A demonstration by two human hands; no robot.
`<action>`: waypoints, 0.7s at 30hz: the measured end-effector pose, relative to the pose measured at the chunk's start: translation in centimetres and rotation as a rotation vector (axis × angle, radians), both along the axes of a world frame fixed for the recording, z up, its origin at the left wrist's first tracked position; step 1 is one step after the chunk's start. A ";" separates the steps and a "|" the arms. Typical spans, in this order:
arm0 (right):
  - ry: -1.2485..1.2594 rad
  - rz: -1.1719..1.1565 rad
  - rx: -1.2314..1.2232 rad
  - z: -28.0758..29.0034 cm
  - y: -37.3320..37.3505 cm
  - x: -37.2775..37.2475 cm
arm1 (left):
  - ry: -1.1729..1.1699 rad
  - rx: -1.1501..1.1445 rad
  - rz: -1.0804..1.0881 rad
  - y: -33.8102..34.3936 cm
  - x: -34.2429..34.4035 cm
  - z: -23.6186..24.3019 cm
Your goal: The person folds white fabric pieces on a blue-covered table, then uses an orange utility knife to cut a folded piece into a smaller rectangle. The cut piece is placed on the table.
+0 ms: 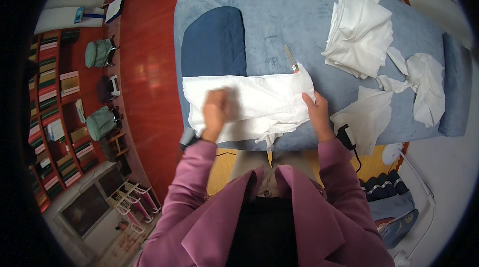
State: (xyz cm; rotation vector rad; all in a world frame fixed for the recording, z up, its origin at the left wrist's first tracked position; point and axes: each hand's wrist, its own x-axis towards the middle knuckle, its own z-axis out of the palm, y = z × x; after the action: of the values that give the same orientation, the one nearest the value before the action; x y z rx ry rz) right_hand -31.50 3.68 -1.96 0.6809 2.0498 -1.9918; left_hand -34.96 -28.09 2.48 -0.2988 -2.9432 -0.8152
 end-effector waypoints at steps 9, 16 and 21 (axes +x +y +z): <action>0.111 -0.156 0.156 -5.5 2.2 -2.6 | -0.170 -0.591 0.101 -13.2 -8.0 -3.6; -0.031 -0.048 0.574 -4.8 2.0 -4.4 | 0.112 -0.406 -0.061 -13.5 -8.4 -1.3; 0.459 0.282 1.071 3.0 -2.8 -5.4 | 0.183 -0.269 -0.390 -11.4 -3.3 3.7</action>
State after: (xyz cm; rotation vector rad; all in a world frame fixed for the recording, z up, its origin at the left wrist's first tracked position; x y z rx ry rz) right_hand -36.92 0.89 1.08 0.0124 3.2261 -0.8135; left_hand -38.26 -39.52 6.17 -0.9329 -2.8525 -0.3867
